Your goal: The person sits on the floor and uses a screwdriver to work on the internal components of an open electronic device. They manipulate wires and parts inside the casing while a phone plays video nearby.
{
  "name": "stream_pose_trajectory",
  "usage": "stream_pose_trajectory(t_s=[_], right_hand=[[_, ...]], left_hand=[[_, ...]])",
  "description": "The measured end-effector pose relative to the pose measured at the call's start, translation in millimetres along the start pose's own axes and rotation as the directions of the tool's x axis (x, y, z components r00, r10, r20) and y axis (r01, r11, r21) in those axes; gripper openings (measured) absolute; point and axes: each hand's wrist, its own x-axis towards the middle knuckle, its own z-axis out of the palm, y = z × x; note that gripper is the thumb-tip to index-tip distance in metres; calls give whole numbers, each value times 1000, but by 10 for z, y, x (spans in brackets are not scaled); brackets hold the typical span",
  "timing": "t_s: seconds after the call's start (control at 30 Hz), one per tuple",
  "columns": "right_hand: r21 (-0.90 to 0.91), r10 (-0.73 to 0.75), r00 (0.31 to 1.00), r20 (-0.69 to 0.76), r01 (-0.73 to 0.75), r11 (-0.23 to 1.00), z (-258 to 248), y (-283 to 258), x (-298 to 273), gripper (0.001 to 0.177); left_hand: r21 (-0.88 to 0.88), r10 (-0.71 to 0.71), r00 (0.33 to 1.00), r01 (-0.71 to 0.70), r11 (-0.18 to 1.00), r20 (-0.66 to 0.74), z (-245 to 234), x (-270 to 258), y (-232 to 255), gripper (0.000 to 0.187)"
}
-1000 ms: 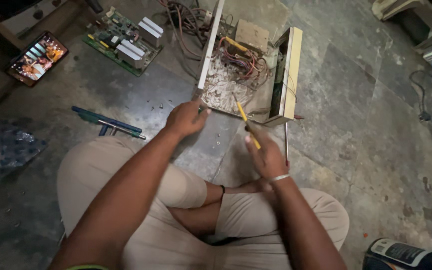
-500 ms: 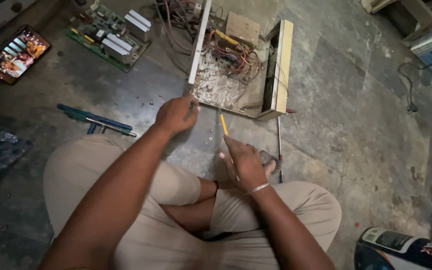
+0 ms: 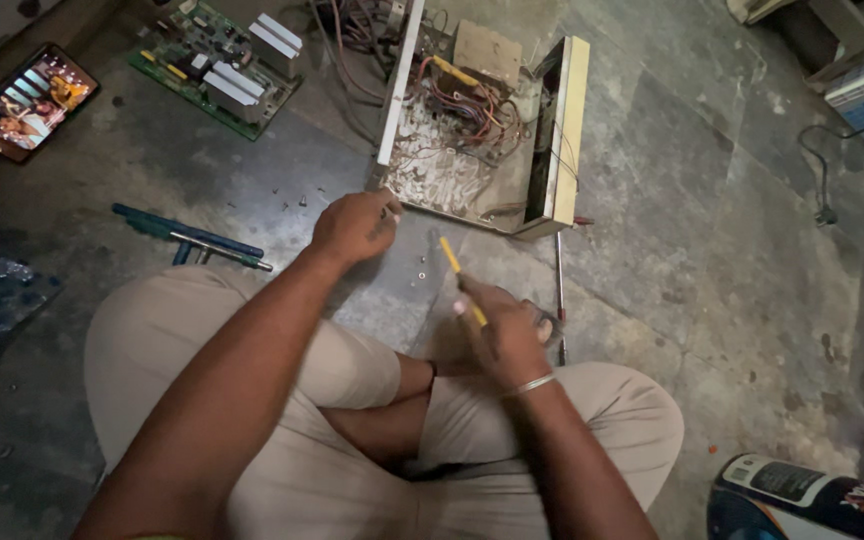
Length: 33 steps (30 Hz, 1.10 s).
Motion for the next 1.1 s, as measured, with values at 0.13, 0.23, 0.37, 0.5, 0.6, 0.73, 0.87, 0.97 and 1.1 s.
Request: stream_pose_trajectory(t_s=[0.13, 0.23, 0.37, 0.5, 0.6, 0.73, 0.87, 0.97, 1.1], right_hand=[[194, 565, 821, 85, -570, 799, -197, 103, 45, 44], [101, 378, 915, -144, -366, 925, -380, 304, 87, 38], [269, 298, 934, -198, -241, 933, -615, 609, 182, 33], [178, 418, 901, -115, -395, 901, -710, 741, 150, 32], [79, 404, 910, -91, -398, 914, -621, 733, 140, 31], [82, 405, 911, -76, -399, 913, -509, 713, 202, 32], [74, 424, 894, -143, -418, 905, -544, 652, 200, 31], [54, 441, 877, -187, -440, 897, -558, 618, 174, 31], [7, 390, 895, -217, -397, 918, -535, 647, 155, 30]], left_hand=[[50, -40, 999, 40, 998, -7, 27, 9, 1, 26], [69, -92, 996, 91, 993, 11, 25, -1, 47, 25], [74, -157, 987, 153, 985, 43, -29, -7, 126, 26], [109, -228, 972, 220, 969, 64, -34, 19, 174, 28], [101, -233, 970, 225, 969, 73, -22, 28, 172, 26], [126, -198, 976, 186, 974, 90, -15, 26, 162, 29], [90, -148, 985, 140, 986, 91, -29, 34, 138, 30], [93, -150, 985, 142, 985, 83, 12, 10, 101, 28], [106, -135, 986, 125, 987, 101, 54, 39, 97, 28]])
